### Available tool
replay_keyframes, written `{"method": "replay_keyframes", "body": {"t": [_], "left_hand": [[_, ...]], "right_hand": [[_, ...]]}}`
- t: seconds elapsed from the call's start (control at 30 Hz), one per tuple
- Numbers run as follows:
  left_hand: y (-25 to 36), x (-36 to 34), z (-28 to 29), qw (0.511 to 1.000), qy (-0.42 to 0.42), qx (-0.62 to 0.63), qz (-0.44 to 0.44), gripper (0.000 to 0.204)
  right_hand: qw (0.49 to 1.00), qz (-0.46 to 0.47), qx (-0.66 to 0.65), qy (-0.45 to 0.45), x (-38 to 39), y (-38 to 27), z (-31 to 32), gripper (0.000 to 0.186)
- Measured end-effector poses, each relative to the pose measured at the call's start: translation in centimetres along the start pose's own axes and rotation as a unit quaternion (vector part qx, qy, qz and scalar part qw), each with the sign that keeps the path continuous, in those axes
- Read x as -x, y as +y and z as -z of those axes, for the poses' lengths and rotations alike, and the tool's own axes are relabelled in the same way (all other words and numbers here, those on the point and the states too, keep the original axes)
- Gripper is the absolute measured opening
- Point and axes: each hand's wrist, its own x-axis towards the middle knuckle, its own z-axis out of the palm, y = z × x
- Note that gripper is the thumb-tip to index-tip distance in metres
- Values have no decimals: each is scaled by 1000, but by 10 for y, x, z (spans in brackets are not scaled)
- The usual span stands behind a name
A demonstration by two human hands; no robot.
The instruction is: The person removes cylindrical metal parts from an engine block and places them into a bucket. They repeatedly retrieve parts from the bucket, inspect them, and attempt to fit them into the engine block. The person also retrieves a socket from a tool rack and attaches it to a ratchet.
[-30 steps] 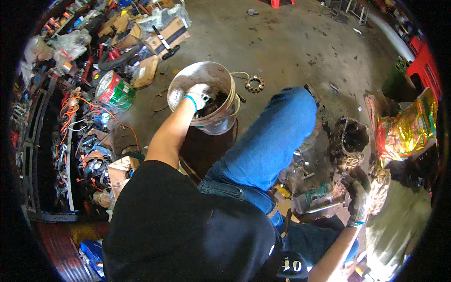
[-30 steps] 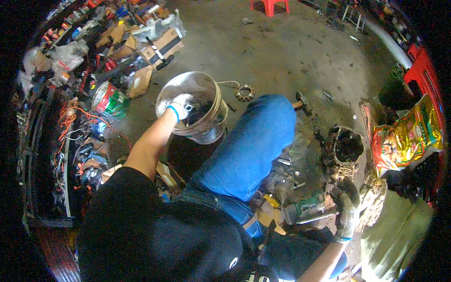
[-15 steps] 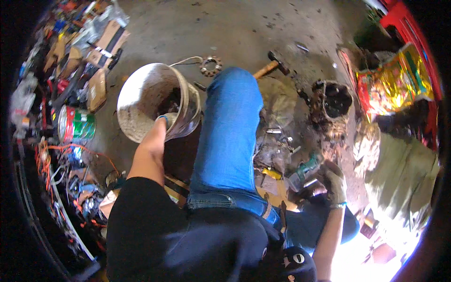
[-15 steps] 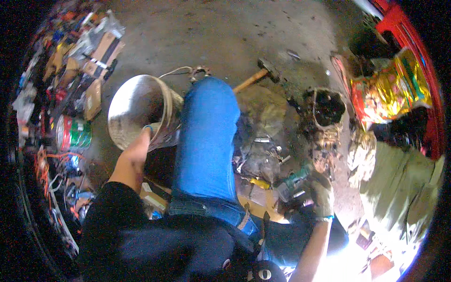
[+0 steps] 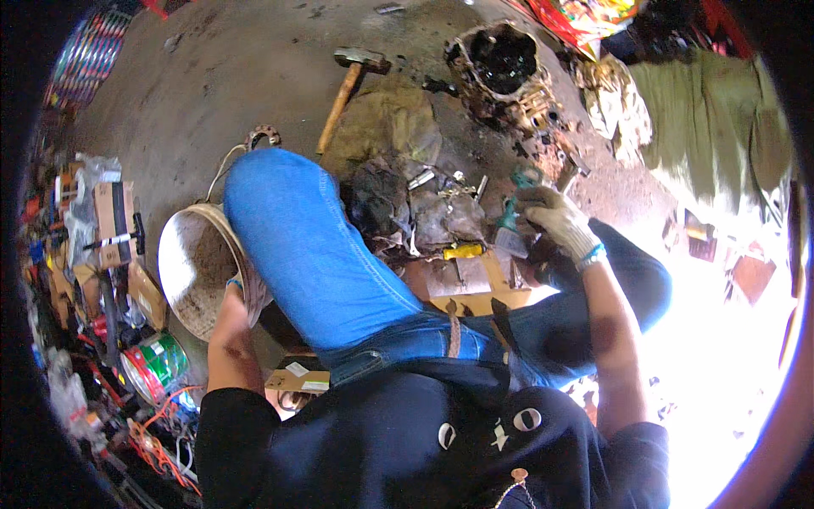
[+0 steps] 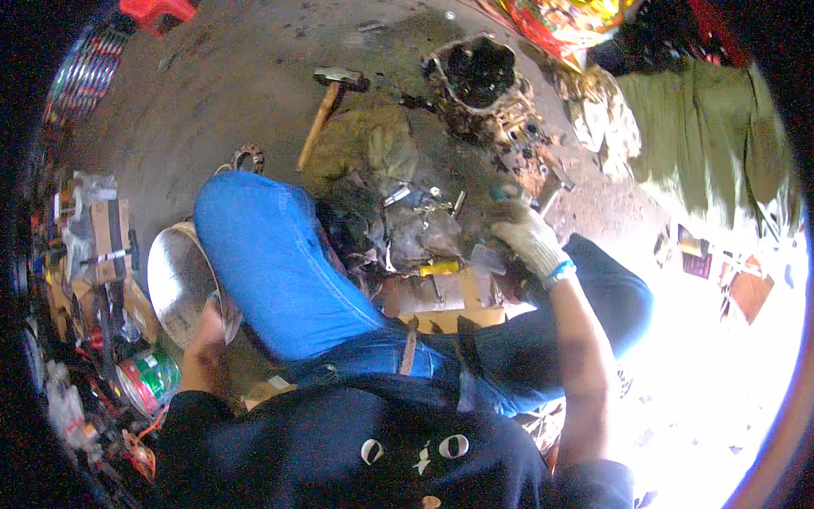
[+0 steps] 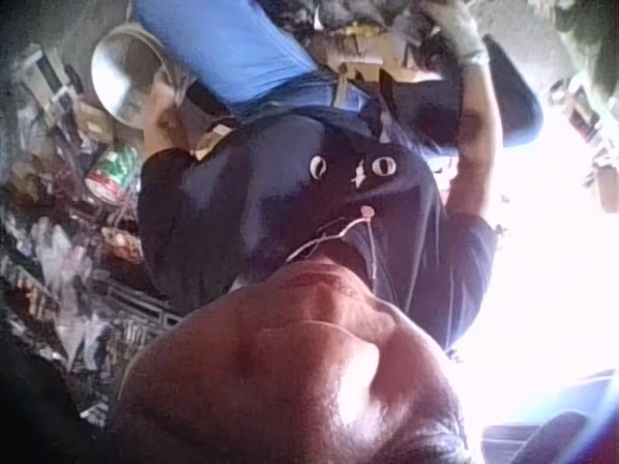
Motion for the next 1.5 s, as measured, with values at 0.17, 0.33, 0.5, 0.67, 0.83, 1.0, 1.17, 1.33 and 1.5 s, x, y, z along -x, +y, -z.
{"method": "replay_keyframes", "body": {"t": [0.17, 0.33, 0.5, 0.67, 0.83, 1.0, 1.17, 1.33, 1.5], "left_hand": [[-5, 5, 41, 999, 28, -39, 7, 38], [-35, 14, 123, 990, 136, -3, 34, 40], [-36, 11, 227, 971, 190, -138, 43, 48], [81, 52, 306, 899, 363, 41, -241, 47], [237, 88, 318, 818, 309, -15, -485, 43], [310, 81, 267, 789, 239, -84, -560, 32], [331, 79, 246, 884, 12, -188, -427, 26], [351, 80, 256, 882, 14, -110, -459, 22], [358, 71, 257, 912, -45, -165, -372, 31]], "right_hand": [[967, 32, 251, 3, 9, -25, -2, 48], [919, 111, 378, 7, 26, -45, -6, 42], [888, 116, 444, -19, 27, -43, -11, 36], [883, 144, 446, -12, 27, -43, -14, 36], [885, 125, 448, -16, 32, -41, -16, 37], [881, 138, 452, -20, 40, -26, -14, 37], [867, 303, 393, 45, 42, -16, -17, 38], [860, 81, 487, -126, 25, -10, -15, 50], [920, 163, 341, -102, -14, -4, 0, 34]]}}
